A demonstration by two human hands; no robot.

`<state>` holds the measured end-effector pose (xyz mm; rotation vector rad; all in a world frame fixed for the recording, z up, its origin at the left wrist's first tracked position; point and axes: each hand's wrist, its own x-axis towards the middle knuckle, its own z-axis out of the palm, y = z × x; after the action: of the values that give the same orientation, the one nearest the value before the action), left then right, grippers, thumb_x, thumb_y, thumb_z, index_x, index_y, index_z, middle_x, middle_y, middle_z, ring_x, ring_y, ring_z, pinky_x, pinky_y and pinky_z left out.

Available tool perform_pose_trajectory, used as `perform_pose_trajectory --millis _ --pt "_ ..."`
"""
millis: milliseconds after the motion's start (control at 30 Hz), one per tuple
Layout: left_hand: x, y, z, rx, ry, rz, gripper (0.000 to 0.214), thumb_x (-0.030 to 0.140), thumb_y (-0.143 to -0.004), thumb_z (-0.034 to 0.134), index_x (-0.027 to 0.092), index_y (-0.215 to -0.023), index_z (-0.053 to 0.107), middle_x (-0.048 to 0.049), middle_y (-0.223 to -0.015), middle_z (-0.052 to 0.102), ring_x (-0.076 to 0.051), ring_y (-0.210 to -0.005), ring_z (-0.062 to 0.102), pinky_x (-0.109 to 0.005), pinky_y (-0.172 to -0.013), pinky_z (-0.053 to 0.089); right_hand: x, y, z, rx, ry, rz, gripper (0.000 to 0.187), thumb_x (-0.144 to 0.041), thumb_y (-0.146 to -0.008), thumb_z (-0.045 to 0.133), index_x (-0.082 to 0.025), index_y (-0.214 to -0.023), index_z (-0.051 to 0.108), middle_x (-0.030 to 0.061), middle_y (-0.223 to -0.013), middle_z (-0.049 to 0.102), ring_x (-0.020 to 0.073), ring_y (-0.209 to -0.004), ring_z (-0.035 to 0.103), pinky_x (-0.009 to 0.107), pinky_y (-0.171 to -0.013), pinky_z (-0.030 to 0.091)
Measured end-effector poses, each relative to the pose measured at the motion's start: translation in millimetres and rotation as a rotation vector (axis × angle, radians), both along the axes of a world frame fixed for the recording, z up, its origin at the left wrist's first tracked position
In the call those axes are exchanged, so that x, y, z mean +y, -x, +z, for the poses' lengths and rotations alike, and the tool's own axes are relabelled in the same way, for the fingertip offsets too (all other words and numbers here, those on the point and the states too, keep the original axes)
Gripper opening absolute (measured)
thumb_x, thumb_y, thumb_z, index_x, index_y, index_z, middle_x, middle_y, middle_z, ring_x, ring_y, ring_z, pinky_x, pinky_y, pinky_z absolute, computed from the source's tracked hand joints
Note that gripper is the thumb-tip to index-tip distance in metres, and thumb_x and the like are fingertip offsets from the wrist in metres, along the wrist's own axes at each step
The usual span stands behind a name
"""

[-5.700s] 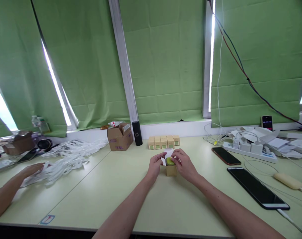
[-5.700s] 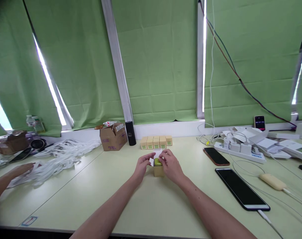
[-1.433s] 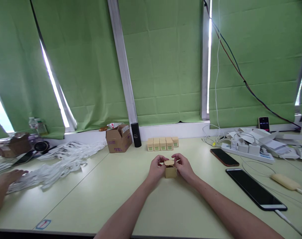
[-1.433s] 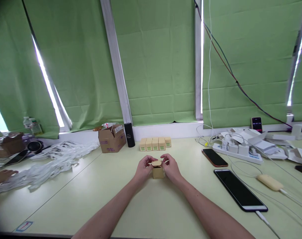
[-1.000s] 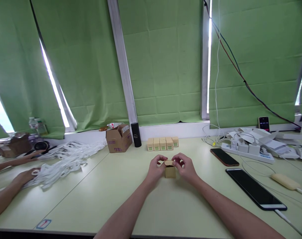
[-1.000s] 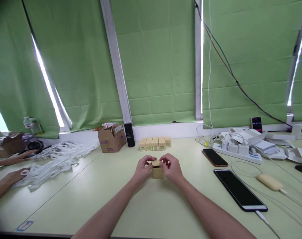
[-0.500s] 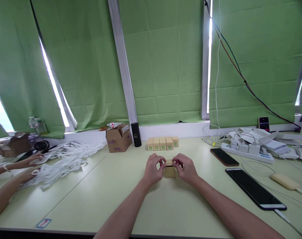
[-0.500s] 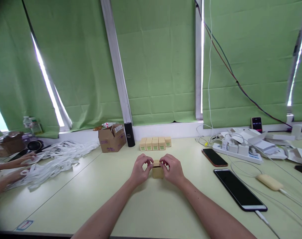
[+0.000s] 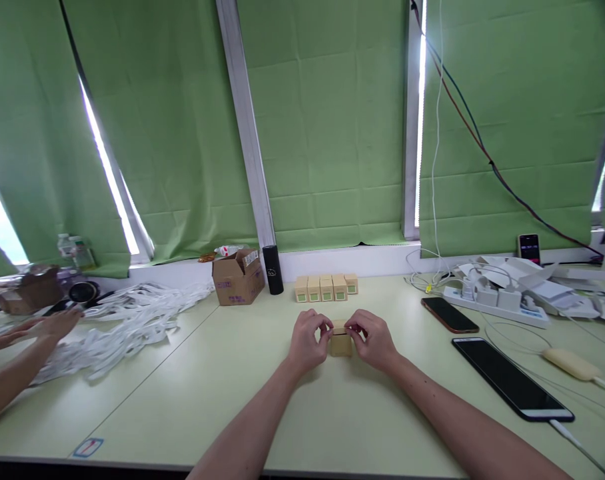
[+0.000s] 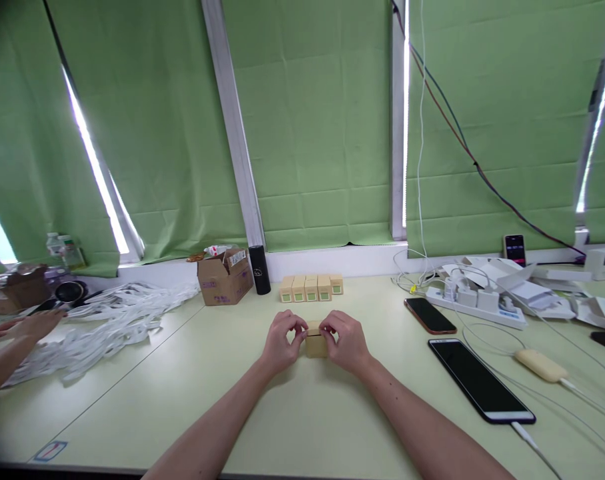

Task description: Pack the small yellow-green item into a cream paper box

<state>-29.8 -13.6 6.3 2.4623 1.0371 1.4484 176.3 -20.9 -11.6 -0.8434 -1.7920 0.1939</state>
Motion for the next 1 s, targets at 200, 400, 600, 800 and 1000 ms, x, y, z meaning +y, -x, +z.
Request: perform_pose_trajectory --millis 200,400,600,800,1000 --pt "-0.5 -0.4 -1.5 0.037 -0.065 0.029 0.013 0.009 -0.081 0.06 0.021 -0.082 0.066 -0.0026 -0.074 0.064 -0.02 -0.076 0.055 -0.035 -0.078 0.04 4.9 -0.2 -6.3 -0.055 -0.203 -0.015 0.014 -0.011 -0.086 0.056 -0.022 -0.081 0.063 0.0023 -0.072 0.061 0.0164 -0.065 0.053 0.028 -0.058 0.038" --pt "-0.3 -0.2 -1.9 0.056 -0.099 0.023 0.013 0.007 -0.079 0.06 0.02 -0.08 0.064 -0.0015 -0.072 0.064 -0.019 -0.075 0.056 -0.034 -0.078 0.04 5.2 -0.6 -7.1 -0.077 -0.224 -0.028 0.015 -0.007 -0.084 0.058 -0.021 -0.08 0.062 0.0008 -0.071 0.06 0.0149 -0.063 0.053 0.026 -0.057 0.037" --pt "0.3 0.2 -3.2 0.064 -0.1 0.027 0.014 0.007 -0.077 0.061 0.02 -0.078 0.065 -0.0019 -0.071 0.065 -0.019 -0.075 0.057 -0.035 -0.079 0.041 5.4 -2.4 -8.1 -0.105 -0.211 -0.017 0.014 -0.008 -0.084 0.058 -0.021 -0.08 0.062 -0.0002 -0.069 0.057 0.0135 -0.059 0.049 0.026 -0.056 0.036" --pt "2.1 0.8 -4.3 0.063 -0.108 0.014 0.013 0.008 -0.077 0.061 0.02 -0.077 0.066 -0.002 -0.07 0.067 -0.019 -0.073 0.057 -0.035 -0.078 0.04 5.2 -3.9 -8.9 -0.121 -0.2 -0.005 0.012 -0.009 -0.082 0.057 -0.021 -0.079 0.061 -0.0007 -0.068 0.055 0.013 -0.057 0.047 0.026 -0.055 0.035" --pt "3.6 0.7 -5.0 0.072 -0.103 0.001 0.013 0.008 -0.076 0.061 0.02 -0.074 0.066 -0.0011 -0.068 0.066 -0.018 -0.072 0.057 -0.035 -0.078 0.04 6.3 -4.1 -11.0 -0.145 -0.21 0.0 0.012 -0.009 -0.08 0.057 -0.021 -0.078 0.06 -0.0013 -0.067 0.054 0.0128 -0.057 0.046 0.026 -0.055 0.034"
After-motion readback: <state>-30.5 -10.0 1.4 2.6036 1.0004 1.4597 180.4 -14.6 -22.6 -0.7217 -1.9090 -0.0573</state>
